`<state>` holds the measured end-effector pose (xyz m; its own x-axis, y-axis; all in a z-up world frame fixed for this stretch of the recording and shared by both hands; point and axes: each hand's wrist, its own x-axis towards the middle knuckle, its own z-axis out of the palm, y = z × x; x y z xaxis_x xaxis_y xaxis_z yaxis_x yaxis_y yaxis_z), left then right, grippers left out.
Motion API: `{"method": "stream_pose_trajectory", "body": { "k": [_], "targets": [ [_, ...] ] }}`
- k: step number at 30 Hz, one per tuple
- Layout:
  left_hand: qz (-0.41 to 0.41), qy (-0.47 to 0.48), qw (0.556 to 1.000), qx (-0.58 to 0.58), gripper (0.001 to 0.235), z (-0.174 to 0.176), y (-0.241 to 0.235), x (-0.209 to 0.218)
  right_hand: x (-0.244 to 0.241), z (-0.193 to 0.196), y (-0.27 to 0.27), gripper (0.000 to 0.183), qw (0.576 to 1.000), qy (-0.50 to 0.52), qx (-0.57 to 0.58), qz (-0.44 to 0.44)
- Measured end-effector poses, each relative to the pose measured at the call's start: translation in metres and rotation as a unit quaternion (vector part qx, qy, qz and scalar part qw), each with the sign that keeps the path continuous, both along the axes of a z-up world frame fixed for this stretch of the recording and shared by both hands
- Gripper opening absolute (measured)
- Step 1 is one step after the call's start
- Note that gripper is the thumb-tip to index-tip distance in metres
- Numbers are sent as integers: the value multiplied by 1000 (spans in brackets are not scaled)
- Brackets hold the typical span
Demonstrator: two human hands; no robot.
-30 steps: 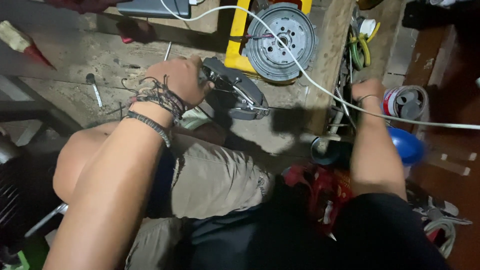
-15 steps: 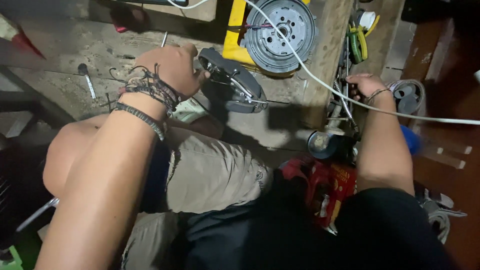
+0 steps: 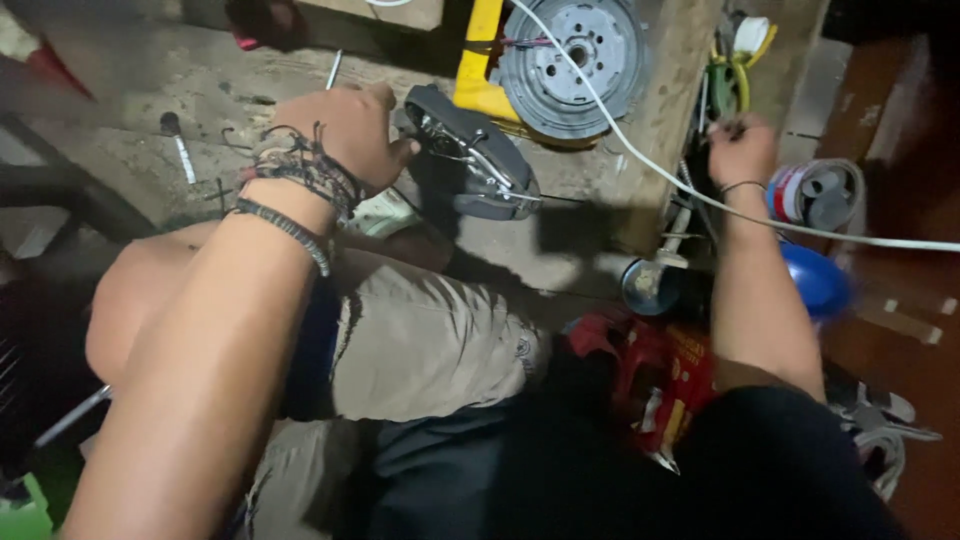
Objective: The person is performing maintenance on a small engine, specifically tightening screws and adjusting components using a screwdriver and wrench.
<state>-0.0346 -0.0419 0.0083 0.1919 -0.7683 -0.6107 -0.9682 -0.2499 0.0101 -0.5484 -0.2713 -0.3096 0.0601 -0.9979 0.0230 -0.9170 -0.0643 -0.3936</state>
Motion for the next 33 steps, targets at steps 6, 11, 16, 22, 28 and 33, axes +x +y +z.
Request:
{"method": "stream_pose_trajectory", "body": {
  "k": [6, 11, 16, 22, 28, 33],
  "targets": [
    [-3, -8, 999, -37, 56, -18, 5, 8, 184, 83, 116, 13, 939, -275, 0, 205],
    [3, 7, 1000, -5, 51, -8, 9, 7, 296, 23, 218, 18, 907, 8, 165, 387],
    [5, -9, 1000, -11, 54, -16, 26, 22, 338, 2, 267, 21, 832, 167, 41, 527],
    [31, 14, 997, -65, 49, -28, 46, 43, 324, 34, 236, 35, 862, 125, 78, 485],
    [60, 14, 995, -83, 46, -32, 63, 54, 348, 32, 205, 34, 858, 210, 247, 399],
    [53, -8, 994, -98, 41, -39, 68, 55, 325, 41, 168, 45, 867, 217, 230, 384]
  ]
}}
